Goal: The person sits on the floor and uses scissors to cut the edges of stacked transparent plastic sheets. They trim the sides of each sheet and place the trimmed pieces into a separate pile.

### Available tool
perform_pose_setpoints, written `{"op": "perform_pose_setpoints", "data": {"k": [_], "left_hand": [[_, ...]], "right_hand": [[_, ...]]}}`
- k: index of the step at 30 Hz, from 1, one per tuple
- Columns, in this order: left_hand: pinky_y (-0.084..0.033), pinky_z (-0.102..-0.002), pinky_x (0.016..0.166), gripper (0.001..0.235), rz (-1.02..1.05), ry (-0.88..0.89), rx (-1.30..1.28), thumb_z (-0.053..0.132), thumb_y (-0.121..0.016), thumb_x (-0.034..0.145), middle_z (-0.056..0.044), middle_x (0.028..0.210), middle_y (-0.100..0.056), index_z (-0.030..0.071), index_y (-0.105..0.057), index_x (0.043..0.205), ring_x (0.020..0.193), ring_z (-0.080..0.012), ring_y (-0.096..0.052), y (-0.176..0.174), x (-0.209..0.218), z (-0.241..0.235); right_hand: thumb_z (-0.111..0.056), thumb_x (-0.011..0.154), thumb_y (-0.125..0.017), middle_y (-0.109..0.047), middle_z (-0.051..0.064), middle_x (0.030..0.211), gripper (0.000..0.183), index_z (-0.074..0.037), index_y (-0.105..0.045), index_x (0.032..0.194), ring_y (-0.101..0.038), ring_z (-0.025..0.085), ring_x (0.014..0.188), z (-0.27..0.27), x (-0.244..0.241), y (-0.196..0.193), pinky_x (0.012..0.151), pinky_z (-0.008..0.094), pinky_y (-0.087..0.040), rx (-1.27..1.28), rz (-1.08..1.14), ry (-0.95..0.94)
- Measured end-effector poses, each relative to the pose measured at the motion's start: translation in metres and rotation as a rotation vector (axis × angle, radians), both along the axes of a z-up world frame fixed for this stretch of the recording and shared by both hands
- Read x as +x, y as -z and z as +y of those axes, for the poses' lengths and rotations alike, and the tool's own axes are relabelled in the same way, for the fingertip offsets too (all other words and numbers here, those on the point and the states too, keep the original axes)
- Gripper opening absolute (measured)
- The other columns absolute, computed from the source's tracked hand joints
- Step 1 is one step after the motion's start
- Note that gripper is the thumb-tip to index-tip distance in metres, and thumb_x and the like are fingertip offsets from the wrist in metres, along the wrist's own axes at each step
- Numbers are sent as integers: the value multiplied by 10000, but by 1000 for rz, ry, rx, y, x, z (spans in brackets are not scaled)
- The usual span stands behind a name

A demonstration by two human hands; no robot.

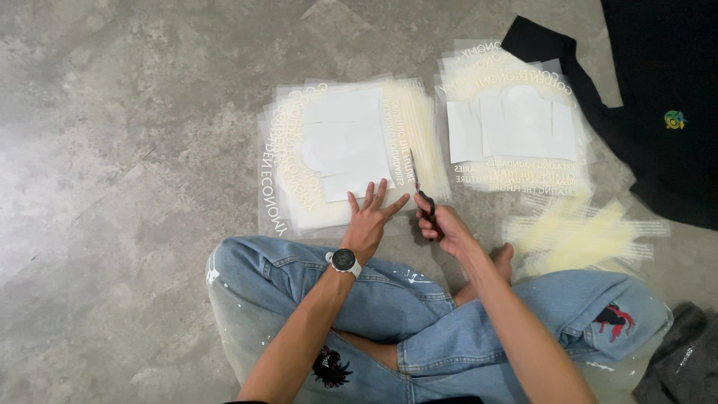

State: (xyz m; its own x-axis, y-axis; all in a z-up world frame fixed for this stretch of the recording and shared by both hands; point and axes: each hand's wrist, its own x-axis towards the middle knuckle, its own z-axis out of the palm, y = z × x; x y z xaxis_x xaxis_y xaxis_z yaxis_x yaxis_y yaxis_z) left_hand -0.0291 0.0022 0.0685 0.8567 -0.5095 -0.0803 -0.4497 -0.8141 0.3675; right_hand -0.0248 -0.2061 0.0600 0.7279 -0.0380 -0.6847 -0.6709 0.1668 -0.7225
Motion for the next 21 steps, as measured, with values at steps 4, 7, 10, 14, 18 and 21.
{"op": "perform_pose_setpoints", "data": {"k": [4,7,10,14,18,21], "left_hand": [[-233,-802,1174,795,29,2,-52,-11,-486,1035,-182,1724,-275,456,-286,1647,1578,-460,-268,-5,-1,3],[-241,-794,1180,859,-3,26,-27,-46,-519,1002,-179,1727,-262,448,-266,1657,1580,-446,-271,0,0,2],[-227,-792,1184,814,3,12,-66,-31,-493,1011,-178,1729,-265,437,-300,1648,1576,-454,-277,2,0,1],[-262,-771,1187,820,-37,29,-47,-54,-502,989,-149,1724,-289,424,-337,1634,1571,-426,-310,5,-1,-1],[-306,-737,1188,850,-96,14,-40,-56,-503,988,-152,1707,-317,386,-261,1673,1559,-419,-335,3,-2,-1],[-292,-729,1189,783,-121,-38,-142,255,-596,1060,-211,1692,-323,312,-162,1710,1558,-440,-312,9,2,-9]], "right_hand": [[-513,913,-826,-387,-22,577,496,-60,-632,855,-395,56,421,-1,5,-1,376,144,-280,6,16,2],[-530,911,-827,-381,-27,580,510,-65,-624,856,-388,48,427,-1,13,-4,376,138,-283,6,3,-3],[-486,922,-831,-387,-7,583,490,-46,-634,837,-388,62,460,2,16,-19,369,142,-294,10,-24,4],[-449,946,-808,-400,-23,606,447,-61,-620,829,-417,48,501,4,23,-25,378,126,-310,24,-37,40],[-482,939,-817,-393,-42,605,466,-75,-629,812,-417,36,516,0,28,-34,383,109,-306,49,-45,65],[-479,931,-822,-451,-31,632,439,-92,-632,848,-458,43,522,-3,27,-30,367,111,-315,59,-19,61]]}}
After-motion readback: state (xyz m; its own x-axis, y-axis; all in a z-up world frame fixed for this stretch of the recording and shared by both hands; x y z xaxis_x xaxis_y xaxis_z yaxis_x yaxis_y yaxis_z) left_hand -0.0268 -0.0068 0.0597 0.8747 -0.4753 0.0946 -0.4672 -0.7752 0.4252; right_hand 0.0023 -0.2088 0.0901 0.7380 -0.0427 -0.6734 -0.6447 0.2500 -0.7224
